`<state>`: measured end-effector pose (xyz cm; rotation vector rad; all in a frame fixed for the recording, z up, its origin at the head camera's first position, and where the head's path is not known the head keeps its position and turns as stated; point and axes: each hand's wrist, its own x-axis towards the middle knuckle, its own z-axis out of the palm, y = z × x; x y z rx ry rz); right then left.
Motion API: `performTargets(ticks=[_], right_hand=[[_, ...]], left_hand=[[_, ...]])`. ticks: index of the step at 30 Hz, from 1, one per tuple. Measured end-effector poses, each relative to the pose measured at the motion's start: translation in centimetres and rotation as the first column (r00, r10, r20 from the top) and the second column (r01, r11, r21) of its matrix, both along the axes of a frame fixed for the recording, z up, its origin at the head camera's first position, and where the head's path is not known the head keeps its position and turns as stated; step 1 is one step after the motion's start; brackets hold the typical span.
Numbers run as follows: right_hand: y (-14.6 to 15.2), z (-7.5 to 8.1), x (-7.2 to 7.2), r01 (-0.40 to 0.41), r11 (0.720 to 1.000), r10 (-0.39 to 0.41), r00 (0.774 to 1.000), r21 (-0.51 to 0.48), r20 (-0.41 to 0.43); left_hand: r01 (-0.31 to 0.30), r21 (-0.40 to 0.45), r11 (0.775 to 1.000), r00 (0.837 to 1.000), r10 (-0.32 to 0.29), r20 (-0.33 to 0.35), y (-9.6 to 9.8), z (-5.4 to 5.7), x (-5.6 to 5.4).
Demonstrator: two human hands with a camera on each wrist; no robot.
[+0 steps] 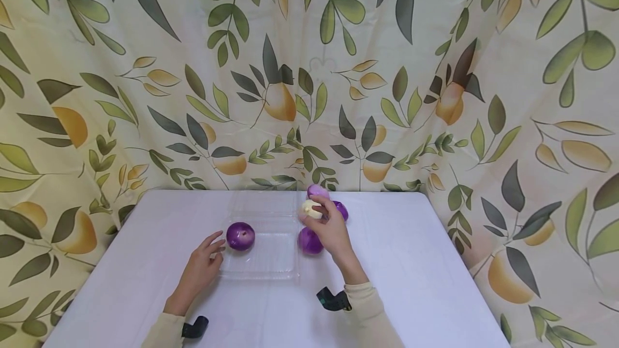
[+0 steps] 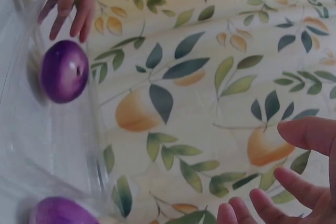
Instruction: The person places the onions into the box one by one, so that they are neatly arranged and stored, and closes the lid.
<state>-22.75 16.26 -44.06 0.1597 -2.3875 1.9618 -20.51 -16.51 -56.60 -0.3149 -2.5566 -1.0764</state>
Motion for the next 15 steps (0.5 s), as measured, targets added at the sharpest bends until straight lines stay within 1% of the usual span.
performTargets(ticks=[4,10,15], right_hand=[[1.1,-0.4,-0.2,0.024,1.000,-0.024,1.000,0.009,0.012],[2.6,-1.5,-0.8,0.062,0.998,-0.064,0.997,0.031,0.044],[3.8,-2.3,-1.2,0.102,0.993,-0.105,0.992,0.054,0.064]], left_hand=[[-0.001,0.000,1.000,1.000,0.001,0.000,0.0,-0.1,0.0],[-0.009,-0.004,1.000,1.000,0.009,-0.002,0.1,-0.1,0.0],[0.000,0.005,1.000,1.000,0.000,0.006,0.1,-0.1,0.1]])
